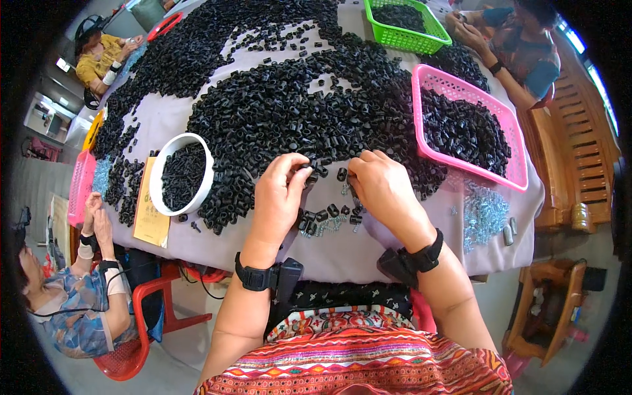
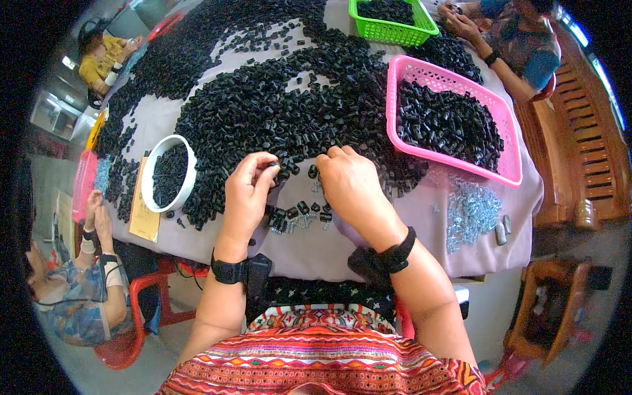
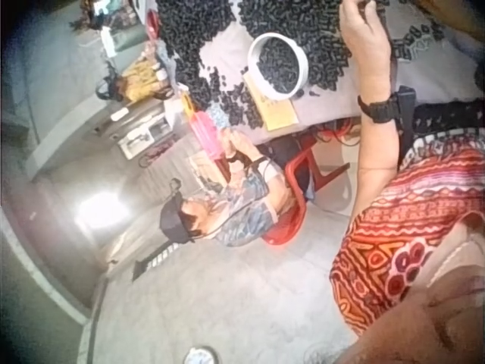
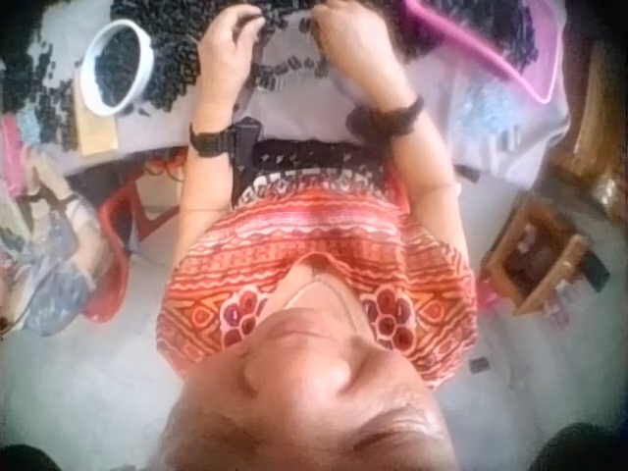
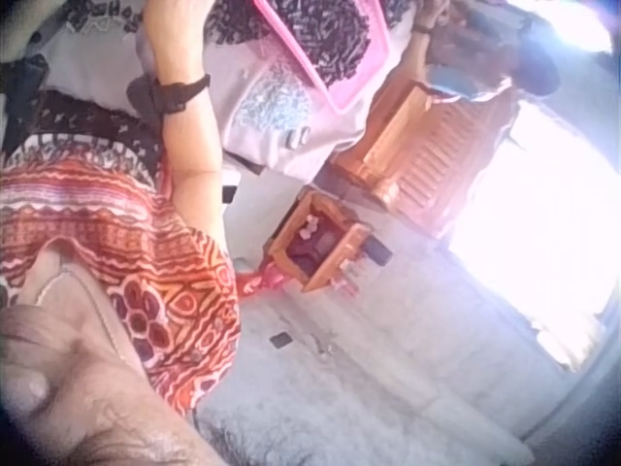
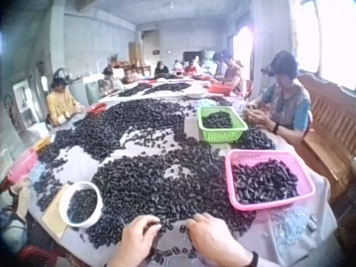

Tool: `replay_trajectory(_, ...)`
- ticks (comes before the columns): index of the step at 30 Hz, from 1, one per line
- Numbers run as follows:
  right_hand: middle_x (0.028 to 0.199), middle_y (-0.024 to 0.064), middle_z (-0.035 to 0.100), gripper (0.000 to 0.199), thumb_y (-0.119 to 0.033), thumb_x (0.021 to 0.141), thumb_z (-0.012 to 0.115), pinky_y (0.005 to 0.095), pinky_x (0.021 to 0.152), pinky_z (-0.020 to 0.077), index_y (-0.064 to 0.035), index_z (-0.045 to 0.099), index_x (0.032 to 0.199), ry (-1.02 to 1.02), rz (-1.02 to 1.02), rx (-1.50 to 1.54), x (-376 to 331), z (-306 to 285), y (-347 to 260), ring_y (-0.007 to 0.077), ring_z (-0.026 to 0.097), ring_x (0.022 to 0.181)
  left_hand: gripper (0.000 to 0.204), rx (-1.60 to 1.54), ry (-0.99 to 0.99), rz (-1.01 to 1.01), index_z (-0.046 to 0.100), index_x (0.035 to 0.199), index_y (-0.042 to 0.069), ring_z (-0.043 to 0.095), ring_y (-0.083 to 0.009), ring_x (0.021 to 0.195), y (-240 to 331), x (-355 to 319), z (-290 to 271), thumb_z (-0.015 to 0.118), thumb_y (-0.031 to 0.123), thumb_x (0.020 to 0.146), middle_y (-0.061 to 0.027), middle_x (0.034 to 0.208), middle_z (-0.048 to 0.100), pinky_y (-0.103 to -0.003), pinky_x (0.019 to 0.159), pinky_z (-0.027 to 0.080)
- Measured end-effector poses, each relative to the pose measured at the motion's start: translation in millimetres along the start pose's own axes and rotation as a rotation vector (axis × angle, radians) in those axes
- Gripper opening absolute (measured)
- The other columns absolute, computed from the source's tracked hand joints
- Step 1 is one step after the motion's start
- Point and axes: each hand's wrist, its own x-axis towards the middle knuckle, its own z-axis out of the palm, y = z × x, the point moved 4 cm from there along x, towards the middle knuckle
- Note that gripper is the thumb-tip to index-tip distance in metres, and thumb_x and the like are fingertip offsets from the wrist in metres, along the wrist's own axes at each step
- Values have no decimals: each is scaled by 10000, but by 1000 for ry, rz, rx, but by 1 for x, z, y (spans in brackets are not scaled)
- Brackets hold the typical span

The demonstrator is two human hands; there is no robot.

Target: Assembling small black plastic components by hand at a workstation with multiple workers.

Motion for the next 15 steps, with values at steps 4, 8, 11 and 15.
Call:
replay_trajectory(4, 828, 96, 620, 55, -50, 753, 626, 394, 730, 533, -58, 609, 805, -25, -30, -38, 1, 3, 0, 297, 623, 848, 124, -199, 10, -137, 607, 1071, 11, 551, -46, 691, 4, 2, 3, 616, 64, 959, -18, 862, 659, -206, 632, 460)
replay_trajectory(8, 809, 100, 625, 87, -39, 756, 613, 412, 727, 527, -55, 594, 839, -12, -25, -55, 3, 6, 1, 303, 623, 843, 107, -182, 28, -105, 610, 1040, 16, 588, -69, 698, -4, 1, 1, 640, 60, 947, -33, 844, 667, -233, 649, 494)
replay_trajectory(11, 800, 113, 631, 79, -38, 774, 602, 415, 733, 520, -52, 602, 851, 1, 1, 55, 4, 2, 6, 318, 626, 839, 139, -177, 47, -52, 613, 1042, 14, 591, -66, 716, -6, 1, -1, 672, 52, 922, -32, 848, 670, -224, 663, 494)
replay_trajectory(15, 827, 142, 651, 78, -48, 835, 586, 441, 749, 512, -40, 635, 895, 9, 46, 148, 5, 1, 7, 345, 630, 849, 175, -182, -1, -96, 615, 1067, 12, 561, -36, 786, 0, -1, 1, 691, 48, 914, 13, 897, 642, -201, 734, 478)
